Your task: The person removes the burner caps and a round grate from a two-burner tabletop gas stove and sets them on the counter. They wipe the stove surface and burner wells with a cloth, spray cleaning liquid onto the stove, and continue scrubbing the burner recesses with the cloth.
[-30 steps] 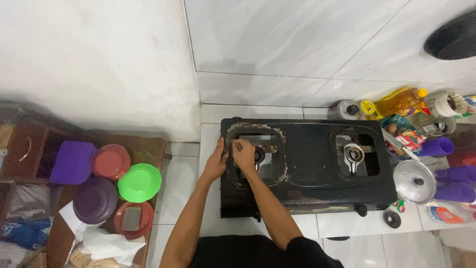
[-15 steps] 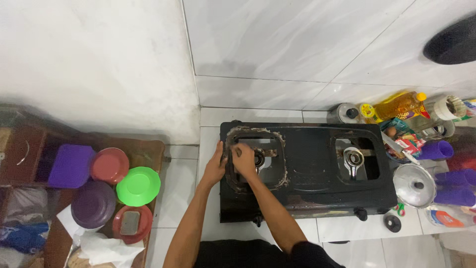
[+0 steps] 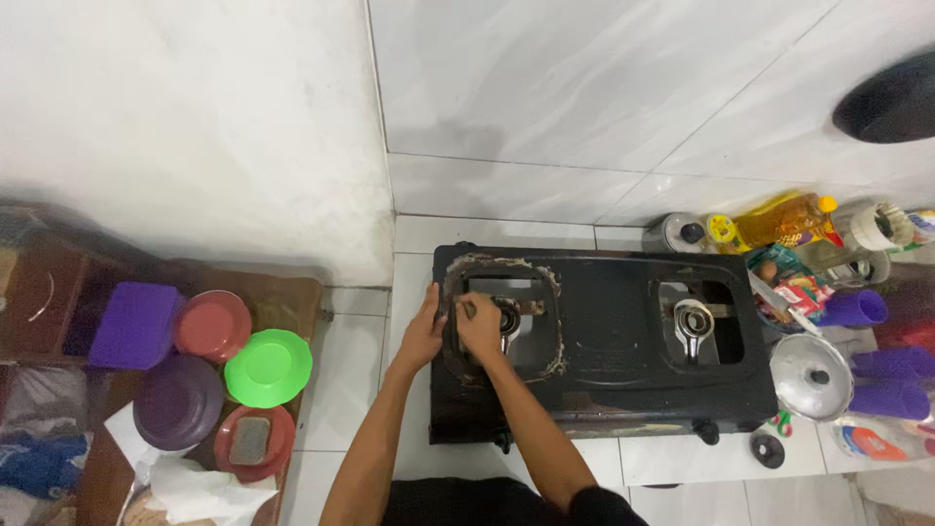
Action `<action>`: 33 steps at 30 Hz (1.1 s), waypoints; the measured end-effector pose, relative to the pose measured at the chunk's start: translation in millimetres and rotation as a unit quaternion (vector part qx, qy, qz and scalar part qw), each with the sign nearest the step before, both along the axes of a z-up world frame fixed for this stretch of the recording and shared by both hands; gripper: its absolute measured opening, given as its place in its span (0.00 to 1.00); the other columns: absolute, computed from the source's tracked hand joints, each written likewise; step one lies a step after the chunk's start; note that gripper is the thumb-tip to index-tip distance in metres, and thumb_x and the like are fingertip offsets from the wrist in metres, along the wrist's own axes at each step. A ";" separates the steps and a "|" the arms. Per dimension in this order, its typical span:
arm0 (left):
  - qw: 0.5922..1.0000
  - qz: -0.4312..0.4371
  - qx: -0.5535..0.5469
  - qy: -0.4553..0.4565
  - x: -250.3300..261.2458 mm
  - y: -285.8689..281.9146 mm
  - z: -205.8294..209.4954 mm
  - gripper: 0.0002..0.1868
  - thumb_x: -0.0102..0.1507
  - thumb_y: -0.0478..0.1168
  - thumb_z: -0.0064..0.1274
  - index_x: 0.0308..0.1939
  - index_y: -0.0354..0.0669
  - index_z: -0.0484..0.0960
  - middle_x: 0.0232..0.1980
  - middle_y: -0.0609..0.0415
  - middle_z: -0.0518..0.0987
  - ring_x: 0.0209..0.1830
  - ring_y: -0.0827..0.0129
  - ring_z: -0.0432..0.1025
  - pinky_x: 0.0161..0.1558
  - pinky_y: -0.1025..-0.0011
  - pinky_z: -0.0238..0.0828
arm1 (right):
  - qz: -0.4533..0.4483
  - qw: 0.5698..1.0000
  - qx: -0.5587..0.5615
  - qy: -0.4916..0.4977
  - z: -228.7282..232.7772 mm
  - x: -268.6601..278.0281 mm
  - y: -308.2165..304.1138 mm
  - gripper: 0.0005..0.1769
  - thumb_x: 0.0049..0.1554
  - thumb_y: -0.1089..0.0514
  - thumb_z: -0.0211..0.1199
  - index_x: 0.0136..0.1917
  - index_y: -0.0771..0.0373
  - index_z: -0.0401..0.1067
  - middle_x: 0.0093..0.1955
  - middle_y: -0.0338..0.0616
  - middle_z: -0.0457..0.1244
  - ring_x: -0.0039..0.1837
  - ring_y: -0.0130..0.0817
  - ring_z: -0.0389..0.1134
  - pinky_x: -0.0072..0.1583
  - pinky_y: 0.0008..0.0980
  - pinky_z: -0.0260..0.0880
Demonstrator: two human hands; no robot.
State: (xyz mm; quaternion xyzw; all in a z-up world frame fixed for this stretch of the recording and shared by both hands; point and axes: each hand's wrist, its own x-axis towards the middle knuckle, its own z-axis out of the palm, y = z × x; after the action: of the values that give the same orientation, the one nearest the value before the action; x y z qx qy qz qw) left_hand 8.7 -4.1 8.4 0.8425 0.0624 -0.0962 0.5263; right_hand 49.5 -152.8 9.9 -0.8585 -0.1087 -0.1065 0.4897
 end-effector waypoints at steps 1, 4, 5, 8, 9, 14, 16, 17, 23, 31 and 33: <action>0.999 0.002 -0.014 -0.034 -0.6 2.8 0.7 0.37 0.71 0.38 0.42 0.82 0.54 0.44 0.86 0.53 0.46 0.82 0.55 0.50 0.73 0.63 0.56 | 0.017 1.000 -0.005 0.008 -0.1 1.9 0.6 0.08 0.54 0.63 0.65 0.48 0.67 0.75 0.46 0.56 0.68 0.50 0.54 0.71 0.52 0.44 0.71; 0.995 0.002 -0.044 -0.093 -0.3 3.1 -3.4 0.38 0.70 0.35 0.44 0.82 0.53 0.45 0.85 0.49 0.47 0.83 0.53 0.47 0.75 0.63 0.52 | 0.037 0.999 -0.035 0.002 -4.9 19.8 -2.9 0.07 0.55 0.63 0.65 0.47 0.67 0.75 0.44 0.56 0.67 0.48 0.55 0.70 0.51 0.45 0.70; 0.996 0.003 -0.044 -0.082 1.7 2.1 -6.7 0.38 0.70 0.36 0.44 0.82 0.53 0.45 0.85 0.50 0.47 0.83 0.54 0.47 0.75 0.63 0.51 | 0.026 0.998 -0.053 -0.020 -7.2 39.1 1.0 0.06 0.55 0.63 0.65 0.47 0.67 0.75 0.44 0.57 0.67 0.48 0.56 0.69 0.51 0.47 0.69; 0.997 0.010 -0.039 -0.069 -3.7 -0.3 -17.2 0.38 0.70 0.37 0.45 0.81 0.53 0.46 0.85 0.50 0.47 0.83 0.54 0.48 0.75 0.64 0.52 | 0.017 0.998 -0.056 -0.032 -17.3 38.9 4.9 0.06 0.56 0.61 0.65 0.46 0.67 0.75 0.44 0.58 0.65 0.48 0.58 0.68 0.52 0.48 0.69; 0.997 0.012 -0.035 -0.072 -2.7 1.9 -17.8 0.38 0.70 0.37 0.46 0.81 0.52 0.47 0.85 0.49 0.47 0.82 0.54 0.49 0.75 0.65 0.53 | 0.017 0.998 -0.048 -0.031 -16.3 37.6 7.2 0.07 0.57 0.60 0.64 0.46 0.67 0.75 0.44 0.57 0.65 0.48 0.58 0.68 0.52 0.48 0.69; 0.994 0.011 -0.029 -0.109 -2.5 1.3 -13.7 0.38 0.70 0.37 0.48 0.81 0.49 0.48 0.84 0.46 0.50 0.82 0.52 0.48 0.75 0.61 0.51 | 0.168 0.976 -0.091 0.104 16.2 29.7 -25.7 0.10 0.56 0.57 0.66 0.49 0.64 0.78 0.47 0.52 0.68 0.50 0.51 0.71 0.54 0.45 0.71; 0.995 0.024 -0.034 -0.092 -10.2 -0.9 -10.8 0.37 0.70 0.38 0.48 0.81 0.48 0.50 0.83 0.46 0.52 0.82 0.52 0.50 0.75 0.61 0.52 | 0.192 0.971 -0.096 0.103 32.1 37.0 -36.2 0.11 0.57 0.58 0.67 0.52 0.63 0.79 0.50 0.51 0.68 0.53 0.50 0.71 0.56 0.45 0.70; 0.995 0.036 -0.040 -0.081 -15.0 -3.0 -8.7 0.35 0.70 0.38 0.48 0.80 0.49 0.53 0.83 0.47 0.54 0.82 0.52 0.51 0.75 0.61 0.54 | 0.177 0.976 -0.099 0.082 37.7 36.0 -39.3 0.12 0.58 0.58 0.66 0.54 0.63 0.79 0.51 0.52 0.67 0.54 0.51 0.70 0.57 0.45 0.70; 0.995 0.043 -0.061 -0.065 -50.2 -6.4 4.6 0.35 0.67 0.37 0.49 0.78 0.49 0.57 0.82 0.47 0.56 0.81 0.53 0.53 0.71 0.63 0.63 | 0.150 0.986 -0.069 -0.004 36.2 -28.6 -31.6 0.15 0.58 0.63 0.63 0.59 0.65 0.78 0.57 0.58 0.65 0.58 0.55 0.69 0.58 0.44 0.69; 0.998 0.051 -0.008 -0.022 -51.3 -12.0 3.0 0.37 0.67 0.34 0.48 0.79 0.53 0.56 0.81 0.53 0.57 0.75 0.53 0.61 0.68 0.63 0.66 | 0.115 0.990 -0.080 0.023 11.4 -69.5 -28.3 0.10 0.56 0.66 0.62 0.51 0.64 0.79 0.50 0.55 0.67 0.53 0.54 0.70 0.55 0.43 0.71; 0.996 0.058 -0.004 -0.074 -50.8 -8.8 2.2 0.36 0.66 0.34 0.51 0.78 0.52 0.59 0.80 0.52 0.59 0.76 0.52 0.61 0.69 0.62 0.65 | 0.098 0.991 -0.084 0.028 9.4 -57.1 -19.7 0.10 0.58 0.66 0.61 0.52 0.64 0.80 0.50 0.54 0.67 0.54 0.53 0.71 0.56 0.43 0.71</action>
State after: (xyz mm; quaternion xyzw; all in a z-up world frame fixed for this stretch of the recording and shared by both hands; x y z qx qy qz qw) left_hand -42.1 -12.8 10.6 0.8403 0.0715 -0.0030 0.5375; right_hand -7.6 -172.5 19.3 -0.8844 -0.1877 -0.0243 0.4267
